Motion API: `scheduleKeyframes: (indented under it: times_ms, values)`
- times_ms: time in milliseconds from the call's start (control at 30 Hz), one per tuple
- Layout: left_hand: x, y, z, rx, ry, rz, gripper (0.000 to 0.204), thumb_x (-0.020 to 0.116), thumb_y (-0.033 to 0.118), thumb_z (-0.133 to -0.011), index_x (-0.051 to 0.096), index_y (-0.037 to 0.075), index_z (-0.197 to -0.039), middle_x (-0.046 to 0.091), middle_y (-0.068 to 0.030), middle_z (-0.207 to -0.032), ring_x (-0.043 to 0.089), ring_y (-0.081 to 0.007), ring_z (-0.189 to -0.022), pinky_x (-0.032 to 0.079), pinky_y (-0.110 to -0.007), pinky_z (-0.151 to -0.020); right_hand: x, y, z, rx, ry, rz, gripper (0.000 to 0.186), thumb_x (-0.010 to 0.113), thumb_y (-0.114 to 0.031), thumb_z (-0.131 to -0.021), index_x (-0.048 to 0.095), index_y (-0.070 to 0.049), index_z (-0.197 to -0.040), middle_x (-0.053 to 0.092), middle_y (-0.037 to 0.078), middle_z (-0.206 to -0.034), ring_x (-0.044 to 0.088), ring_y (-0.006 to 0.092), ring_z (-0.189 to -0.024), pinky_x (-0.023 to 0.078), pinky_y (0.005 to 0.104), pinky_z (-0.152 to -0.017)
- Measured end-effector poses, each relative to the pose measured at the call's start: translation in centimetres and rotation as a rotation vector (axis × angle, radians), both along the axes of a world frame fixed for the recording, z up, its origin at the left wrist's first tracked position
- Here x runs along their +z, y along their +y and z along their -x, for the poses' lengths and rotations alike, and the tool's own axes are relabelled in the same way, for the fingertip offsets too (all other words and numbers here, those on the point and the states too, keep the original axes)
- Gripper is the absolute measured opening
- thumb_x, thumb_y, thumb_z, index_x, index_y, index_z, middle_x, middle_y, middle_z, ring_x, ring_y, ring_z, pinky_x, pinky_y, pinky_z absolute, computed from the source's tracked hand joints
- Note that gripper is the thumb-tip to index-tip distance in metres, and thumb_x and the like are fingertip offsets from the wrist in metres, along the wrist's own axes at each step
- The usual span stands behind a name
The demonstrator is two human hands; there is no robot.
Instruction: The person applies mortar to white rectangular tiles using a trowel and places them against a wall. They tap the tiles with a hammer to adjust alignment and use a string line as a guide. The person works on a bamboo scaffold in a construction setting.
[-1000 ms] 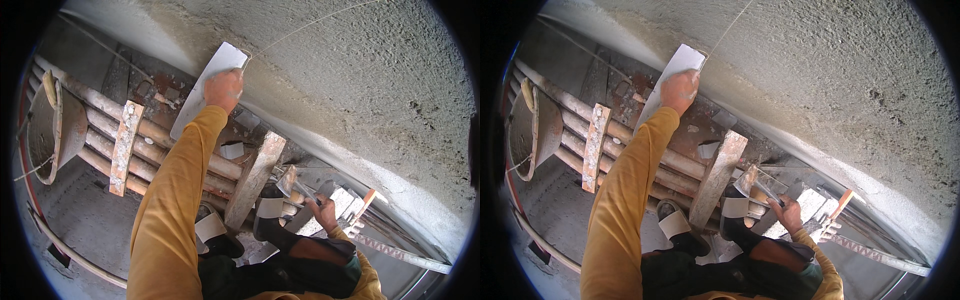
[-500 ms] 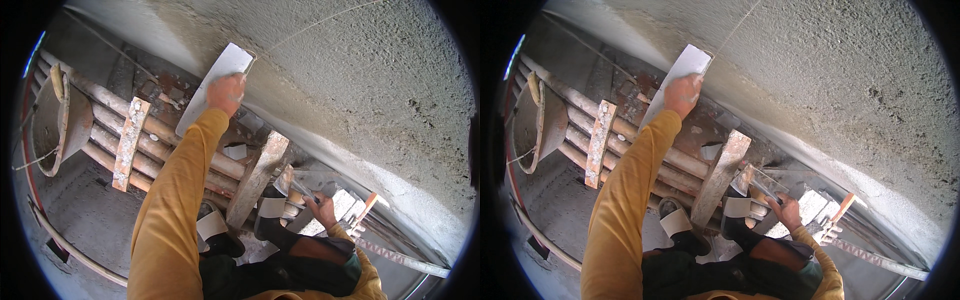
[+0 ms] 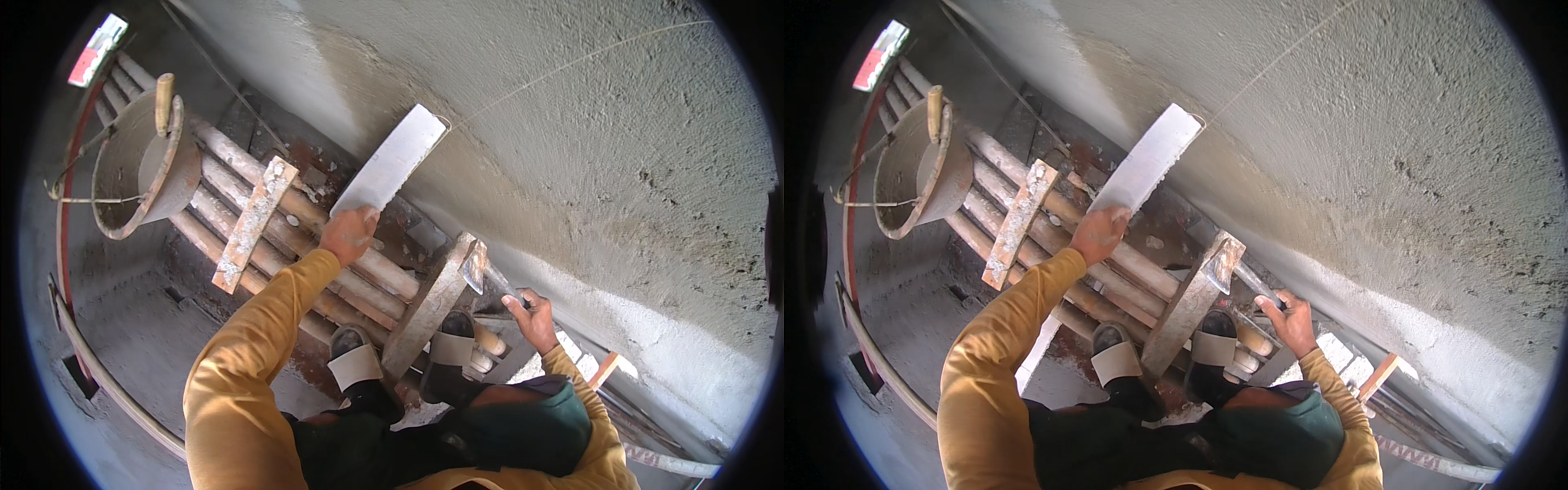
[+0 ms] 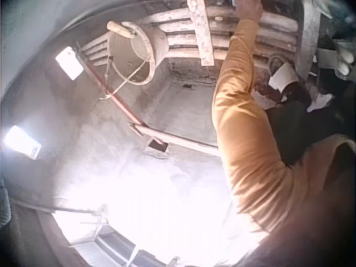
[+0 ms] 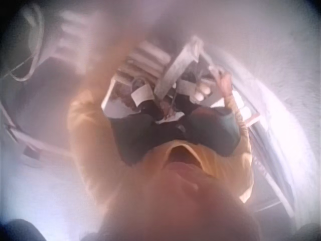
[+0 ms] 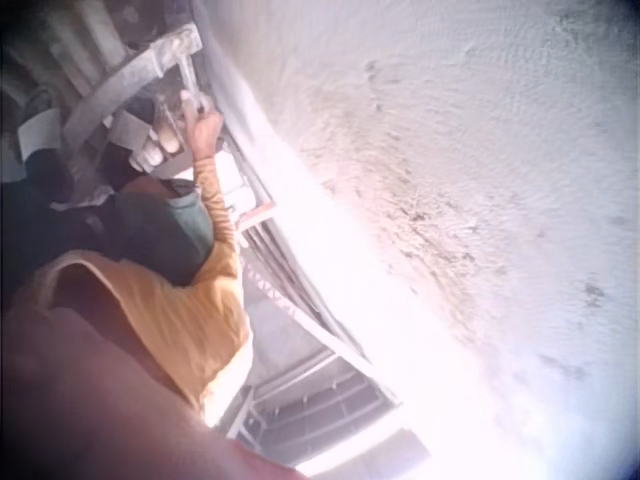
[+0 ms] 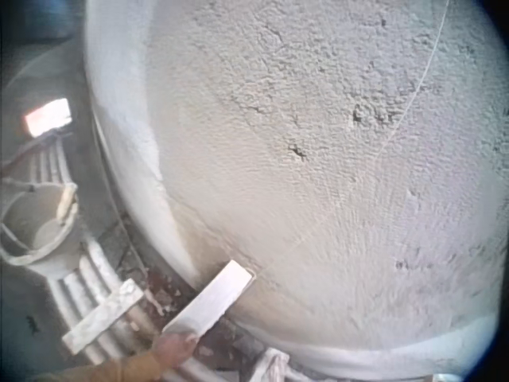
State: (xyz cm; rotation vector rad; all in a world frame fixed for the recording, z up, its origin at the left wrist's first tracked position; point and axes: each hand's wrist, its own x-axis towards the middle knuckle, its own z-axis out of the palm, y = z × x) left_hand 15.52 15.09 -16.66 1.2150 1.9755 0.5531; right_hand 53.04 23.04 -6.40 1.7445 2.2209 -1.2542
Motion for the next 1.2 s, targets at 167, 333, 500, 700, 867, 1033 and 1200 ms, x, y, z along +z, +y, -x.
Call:
scheduleKeyframes:
  times_ms: [167, 333, 500, 700, 867, 1033, 1200]
  values:
    - [1.3, -2.5, 0.4, -0.062, 0.110, 0.036, 0.025, 0.049, 0.027, -0.095, 0.065, 0.008, -0.099, 0.068, -0.0217, -0.088, 0.064, -0.0402, -0.088, 0.051, -0.050, -0.078, 0.7, 1.6, 2.3, 0.010, 0.129, -0.036, 0.033, 0.072, -0.030, -0.085, 0.067, 0.003, -0.089, 0.055, 0.004, -0.064, 0.047, 0.0082, -0.062, 0.043, 0.0279, -0.057]
    - [1.0, -2.3, 0.4, -0.180, 0.269, 0.043, 0.021, 0.050, 0.026, -0.093, 0.063, 0.010, -0.095, 0.069, -0.0173, -0.085, 0.066, -0.0353, -0.086, 0.053, -0.047, -0.075, 1.1, 1.1, 3.5, -0.025, 0.227, -0.045, 0.030, 0.071, -0.026, -0.086, 0.067, 0.003, -0.090, 0.055, 0.000, -0.067, 0.046, 0.0064, -0.065, 0.041, 0.0255, -0.057]
    - [0.8, -2.4, -0.1, -0.301, 0.369, 0.089, 0.019, 0.051, 0.025, -0.092, 0.062, 0.010, -0.095, 0.070, -0.0137, -0.086, 0.068, -0.0320, -0.085, 0.054, -0.045, -0.075, 0.8, 0.0, 2.8, -0.100, 0.235, -0.013, 0.028, 0.071, -0.025, -0.087, 0.067, 0.003, -0.089, 0.055, -0.001, -0.069, 0.045, 0.0060, -0.066, 0.041, 0.0250, -0.058]
    - [0.0, -1.9, 0.9, -0.356, 0.387, 0.181, 0.023, 0.048, 0.027, -0.093, 0.062, 0.010, -0.100, 0.070, -0.0134, -0.091, 0.067, -0.0318, -0.089, 0.054, -0.045, -0.077, 0.3, -1.1, 1.2, -0.125, 0.221, 0.004, 0.029, 0.071, -0.025, -0.087, 0.065, 0.003, -0.085, 0.053, -0.001, -0.067, 0.044, 0.0066, -0.066, 0.040, 0.0255, -0.059]
    - [-1.0, -2.2, 0.1, -0.306, 0.305, 0.112, 0.028, 0.046, 0.031, -0.094, 0.061, 0.009, -0.103, 0.069, -0.0153, -0.095, 0.066, -0.0320, -0.095, 0.053, -0.046, -0.081, 0.3, -1.2, 1.2, -0.147, 0.205, 0.023, 0.029, 0.071, -0.026, -0.087, 0.065, 0.002, -0.084, 0.053, -0.001, -0.068, 0.044, 0.0064, -0.066, 0.040, 0.0255, -0.059]
    - [-0.6, -3.9, 0.2, -0.287, 0.184, 0.042, 0.030, 0.049, 0.030, -0.093, 0.064, 0.008, -0.107, 0.067, -0.0190, -0.094, 0.064, -0.0379, -0.090, 0.051, -0.047, -0.083, 0.3, -0.7, 2.5, -0.209, 0.297, 0.028, 0.025, 0.071, -0.022, -0.087, 0.065, 0.002, -0.086, 0.055, -0.003, -0.070, 0.045, 0.0059, -0.067, 0.040, 0.0246, -0.060]
    - [1.1, -8.1, -0.1, -0.168, 0.079, 0.058, 0.031, 0.049, 0.034, -0.092, 0.064, 0.009, -0.105, 0.067, -0.0198, -0.091, 0.064, -0.0400, -0.089, 0.050, -0.049, -0.082, 3.3, 0.5, 3.2, -0.098, 0.198, -0.051, 0.019, 0.071, -0.020, -0.087, 0.066, -0.001, -0.085, 0.056, -0.005, -0.072, 0.046, 0.0049, -0.068, 0.040, 0.0232, -0.060]
